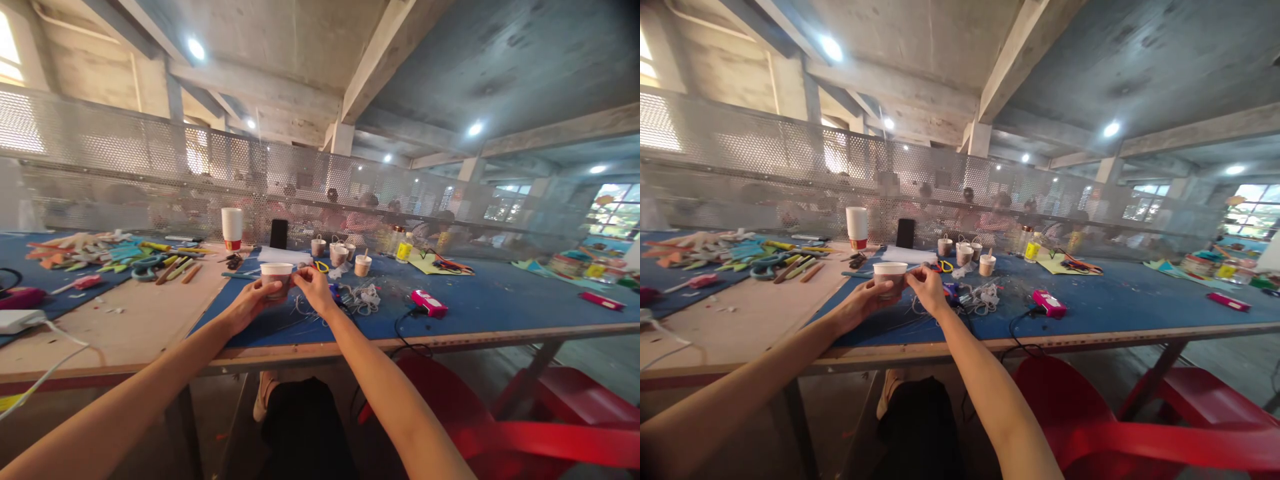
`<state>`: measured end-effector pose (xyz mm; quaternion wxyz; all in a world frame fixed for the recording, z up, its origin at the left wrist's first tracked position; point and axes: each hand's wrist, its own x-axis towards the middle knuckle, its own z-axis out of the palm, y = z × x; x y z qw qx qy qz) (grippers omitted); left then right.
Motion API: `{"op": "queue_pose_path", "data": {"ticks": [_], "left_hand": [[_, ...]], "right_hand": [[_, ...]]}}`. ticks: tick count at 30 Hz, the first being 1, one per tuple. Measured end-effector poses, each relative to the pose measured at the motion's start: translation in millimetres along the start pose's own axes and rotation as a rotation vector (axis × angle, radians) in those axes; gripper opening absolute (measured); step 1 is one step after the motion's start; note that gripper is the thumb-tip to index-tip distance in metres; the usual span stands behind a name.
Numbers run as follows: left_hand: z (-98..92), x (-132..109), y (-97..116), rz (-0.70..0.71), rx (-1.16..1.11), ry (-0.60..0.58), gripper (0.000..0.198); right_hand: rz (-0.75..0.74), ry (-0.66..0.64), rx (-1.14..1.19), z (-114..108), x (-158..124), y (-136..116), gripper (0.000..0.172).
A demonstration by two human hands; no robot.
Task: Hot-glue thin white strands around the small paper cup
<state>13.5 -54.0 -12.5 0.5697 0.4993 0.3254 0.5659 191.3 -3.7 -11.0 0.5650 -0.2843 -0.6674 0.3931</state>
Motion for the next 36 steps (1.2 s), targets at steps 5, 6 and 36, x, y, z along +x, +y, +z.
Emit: {"op": "queue_pose_path", "data": {"ticks": [5, 6, 36], "left_hand": [[1.7, -1.6, 1.5, -0.010, -0.013, -0.024, 0.045], [2.1, -1.8, 1.7, -0.015, -0.014, -0.031, 0.044], [-8.0, 3.9, 4.5, -0.112, -0.252, 0.017, 0.029]], "right_hand": [[-0.006, -0.013, -0.005, -1.1, 2.7, 5.7, 0.022], [-0.007, -0.011, -0.013, -1.3, 3.0, 6.8, 0.023], [0.058, 0.072, -0.997, -95.1, -11.4, -27.4, 0.019]]}}
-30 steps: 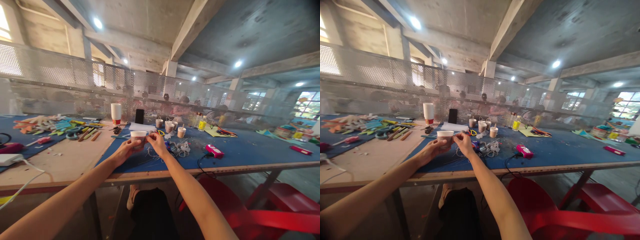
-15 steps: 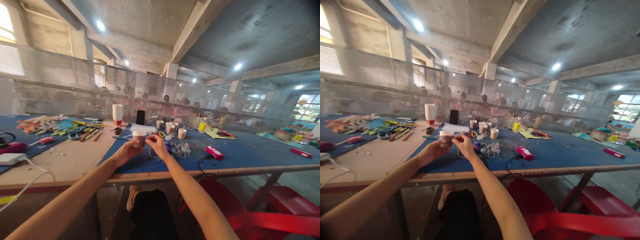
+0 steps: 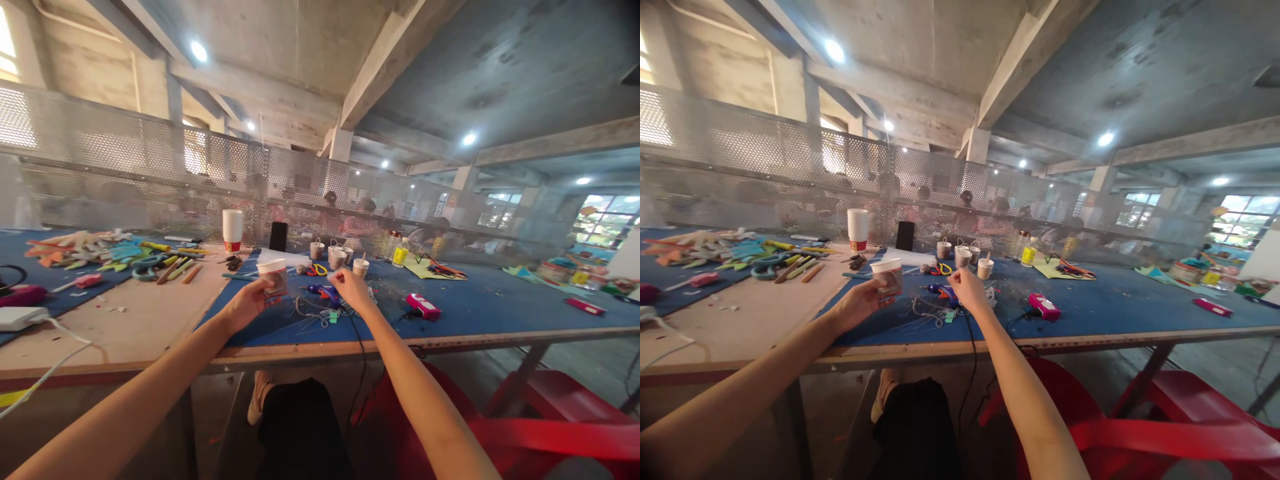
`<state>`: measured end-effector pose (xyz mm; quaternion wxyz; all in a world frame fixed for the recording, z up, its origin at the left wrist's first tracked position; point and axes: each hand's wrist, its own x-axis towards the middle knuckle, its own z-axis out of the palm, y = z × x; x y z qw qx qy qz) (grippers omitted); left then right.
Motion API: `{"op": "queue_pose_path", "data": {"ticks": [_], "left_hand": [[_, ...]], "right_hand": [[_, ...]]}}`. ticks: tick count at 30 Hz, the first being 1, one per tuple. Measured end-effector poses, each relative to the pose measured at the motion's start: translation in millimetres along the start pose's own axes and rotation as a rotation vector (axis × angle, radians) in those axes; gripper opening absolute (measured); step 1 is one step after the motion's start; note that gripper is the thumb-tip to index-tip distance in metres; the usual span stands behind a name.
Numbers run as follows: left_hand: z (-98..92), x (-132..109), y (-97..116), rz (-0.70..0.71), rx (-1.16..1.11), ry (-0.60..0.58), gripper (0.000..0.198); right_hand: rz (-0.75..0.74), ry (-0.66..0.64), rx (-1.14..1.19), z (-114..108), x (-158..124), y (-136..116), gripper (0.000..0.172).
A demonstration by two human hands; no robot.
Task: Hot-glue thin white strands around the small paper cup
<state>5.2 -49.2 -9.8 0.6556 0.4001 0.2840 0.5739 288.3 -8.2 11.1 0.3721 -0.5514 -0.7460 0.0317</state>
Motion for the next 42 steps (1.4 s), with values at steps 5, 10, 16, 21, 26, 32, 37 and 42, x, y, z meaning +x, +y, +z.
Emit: {"op": "queue_pose_path", "data": {"ticks": [5, 10, 16, 21, 26, 32, 37, 42], "left_hand": [[-3.9, 1.8, -0.3, 0.005, -0.011, -0.069, 0.031], [-0.5, -0.7, 2.1, 0.004, -0.033, -0.047, 0.030], [-0.4, -0.9, 3.6, 0.007, -0.049, -0.018, 0.026], [-1.2, -0.5, 4.2, 0.006, -0.063, -0.036, 0.035], [-0.1, -1.6, 4.7, 0.010, -0.089, -0.069, 0.043], [1.7, -2.2, 5.3, -0.023, -0.109, -0.040, 0.035], [-0.2, -1.0, 5.7, -0.047, -0.106, -0.010, 0.028], [-0.4, -0.8, 5.1, -0.041, -0.063, -0.036, 0.025]], "right_hand": [[0.114, -0.213, -0.296, 10.9, -7.1, 18.8, 0.041], [0.178, -0.320, -0.341, 13.7, -2.2, 8.3, 0.047], [0.306, -0.152, -0.113, 20.9, 4.1, 9.9, 0.030], [0.363, 0.073, 0.601, 30.7, 7.8, 18.0, 0.034], [0.318, 0.010, 1.221, 24.6, 10.5, 7.0, 0.042], [0.336, -0.146, 1.478, 28.2, 6.3, -16.4, 0.035], [0.246, -0.198, 1.382, 38.7, 1.2, -34.1, 0.040], [0.065, -0.102, 1.152, 41.4, -13.1, -48.2, 0.045]]}}
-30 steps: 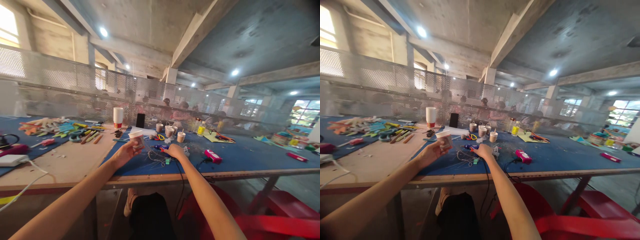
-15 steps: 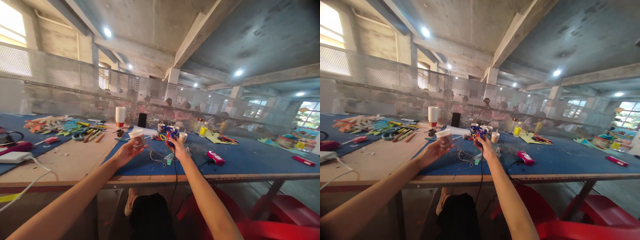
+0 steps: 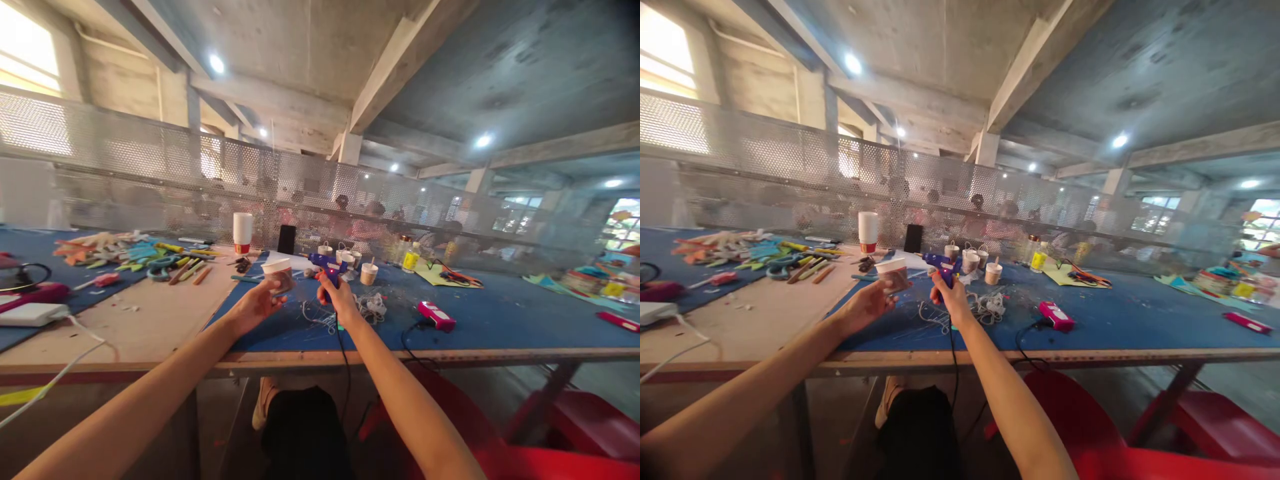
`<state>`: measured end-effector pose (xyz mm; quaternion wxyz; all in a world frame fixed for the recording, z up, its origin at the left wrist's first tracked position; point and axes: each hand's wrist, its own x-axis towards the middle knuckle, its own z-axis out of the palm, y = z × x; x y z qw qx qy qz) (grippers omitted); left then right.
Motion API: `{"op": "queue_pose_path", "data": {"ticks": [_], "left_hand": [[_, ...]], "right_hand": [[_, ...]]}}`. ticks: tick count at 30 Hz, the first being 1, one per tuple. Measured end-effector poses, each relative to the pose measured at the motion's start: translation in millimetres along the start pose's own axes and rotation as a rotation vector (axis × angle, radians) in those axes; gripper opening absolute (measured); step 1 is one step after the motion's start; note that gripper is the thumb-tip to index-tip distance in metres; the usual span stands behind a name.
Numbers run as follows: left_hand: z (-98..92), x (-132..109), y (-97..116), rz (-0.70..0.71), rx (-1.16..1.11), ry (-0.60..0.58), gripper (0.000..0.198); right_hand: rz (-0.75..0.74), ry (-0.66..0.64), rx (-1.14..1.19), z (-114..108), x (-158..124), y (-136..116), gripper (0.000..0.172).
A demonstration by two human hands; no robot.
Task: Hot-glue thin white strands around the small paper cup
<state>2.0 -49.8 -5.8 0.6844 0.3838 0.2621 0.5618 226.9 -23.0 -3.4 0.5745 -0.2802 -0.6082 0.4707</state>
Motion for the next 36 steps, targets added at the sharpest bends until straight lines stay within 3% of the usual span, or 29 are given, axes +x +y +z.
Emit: {"op": "queue_pose_path", "data": {"ticks": [6, 12, 25, 36], "left_hand": [[3.3, -1.0, -0.7, 0.004, 0.005, 0.038, 0.021], [-1.9, 1.1, -2.8, 0.010, -0.003, 0.065, 0.012], [-4.5, 3.5, -4.3, -0.002, 0.011, 0.066, 0.007], [-0.7, 1.4, -3.6, -0.009, 0.047, 0.059, 0.018]], "right_hand": [[-0.094, 0.027, -0.304, 8.7, -14.2, 4.3, 0.041], [-0.160, 0.058, -0.437, 7.8, -17.0, 8.6, 0.040], [-0.220, 0.084, -0.571, 6.5, -18.0, 7.5, 0.042], [-0.265, 0.094, -0.674, 4.6, -17.1, 10.6, 0.044]]}}
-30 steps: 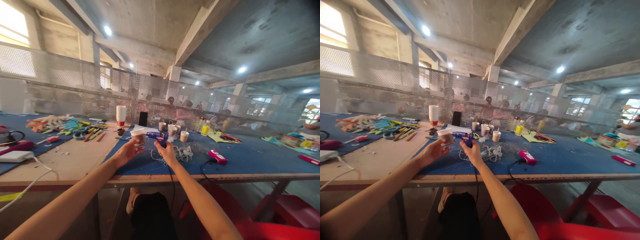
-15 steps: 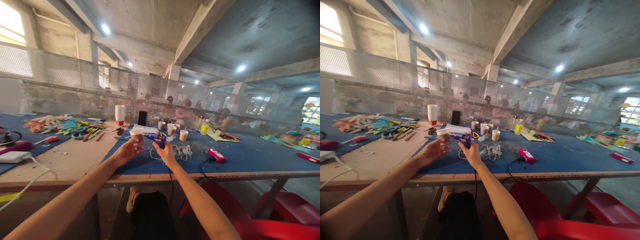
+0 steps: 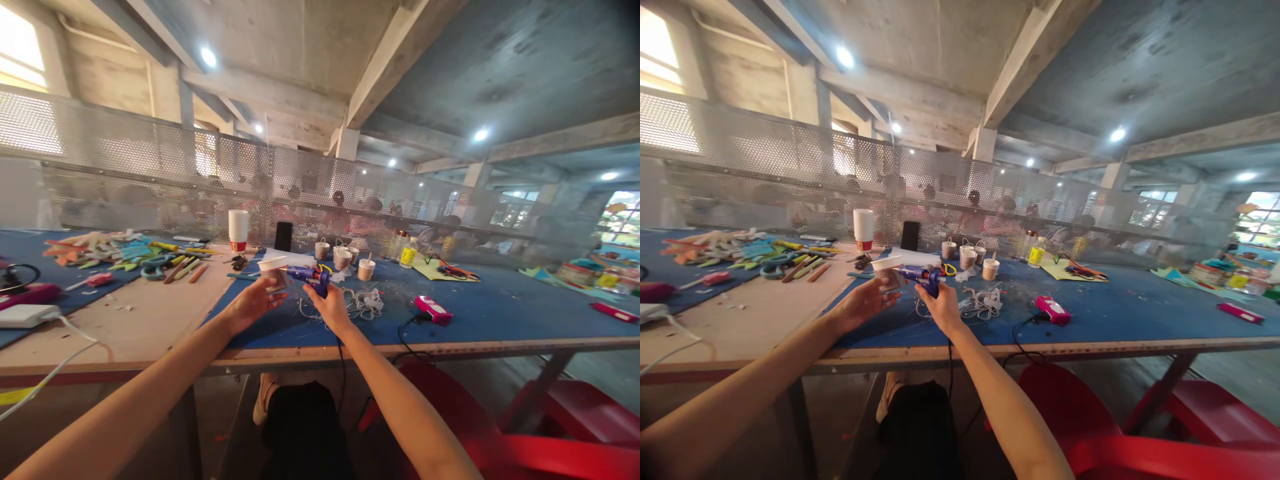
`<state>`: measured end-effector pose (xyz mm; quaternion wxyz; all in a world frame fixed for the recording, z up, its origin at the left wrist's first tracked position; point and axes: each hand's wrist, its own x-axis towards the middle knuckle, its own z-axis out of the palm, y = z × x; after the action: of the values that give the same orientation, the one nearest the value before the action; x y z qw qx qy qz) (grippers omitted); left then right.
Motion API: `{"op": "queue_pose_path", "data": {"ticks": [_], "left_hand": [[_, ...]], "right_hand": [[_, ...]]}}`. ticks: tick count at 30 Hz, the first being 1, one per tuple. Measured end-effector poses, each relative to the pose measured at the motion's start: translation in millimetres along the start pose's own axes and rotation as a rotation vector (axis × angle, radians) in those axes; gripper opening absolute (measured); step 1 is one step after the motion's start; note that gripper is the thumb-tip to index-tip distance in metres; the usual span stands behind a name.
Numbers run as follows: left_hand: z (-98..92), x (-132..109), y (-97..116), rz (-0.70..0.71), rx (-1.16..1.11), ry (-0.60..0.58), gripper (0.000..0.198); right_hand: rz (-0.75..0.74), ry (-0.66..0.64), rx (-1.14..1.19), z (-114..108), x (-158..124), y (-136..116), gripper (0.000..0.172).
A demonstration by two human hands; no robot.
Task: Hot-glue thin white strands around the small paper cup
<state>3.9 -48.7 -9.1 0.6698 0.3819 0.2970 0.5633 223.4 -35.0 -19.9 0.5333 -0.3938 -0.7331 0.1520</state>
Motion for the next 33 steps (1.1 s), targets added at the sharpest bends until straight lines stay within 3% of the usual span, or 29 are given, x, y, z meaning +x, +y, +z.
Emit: {"op": "queue_pose_path", "data": {"ticks": [15, 25, 33], "left_hand": [[3.0, -2.1, 1.4, -0.009, 0.021, 0.011, 0.019], [-0.5, -0.6, 0.2, -0.014, 0.006, 0.017, 0.009], [-3.1, 1.1, -0.1, -0.013, -0.009, -0.045, 0.021]], "right_hand": [[-0.066, 0.014, -0.057, 0.3, 0.8, 3.3, 0.036], [-0.073, 0.034, -0.073, 1.8, 1.0, 4.9, 0.036], [-0.057, 0.026, -0.066, -0.8, 0.2, 1.3, 0.037]]}}
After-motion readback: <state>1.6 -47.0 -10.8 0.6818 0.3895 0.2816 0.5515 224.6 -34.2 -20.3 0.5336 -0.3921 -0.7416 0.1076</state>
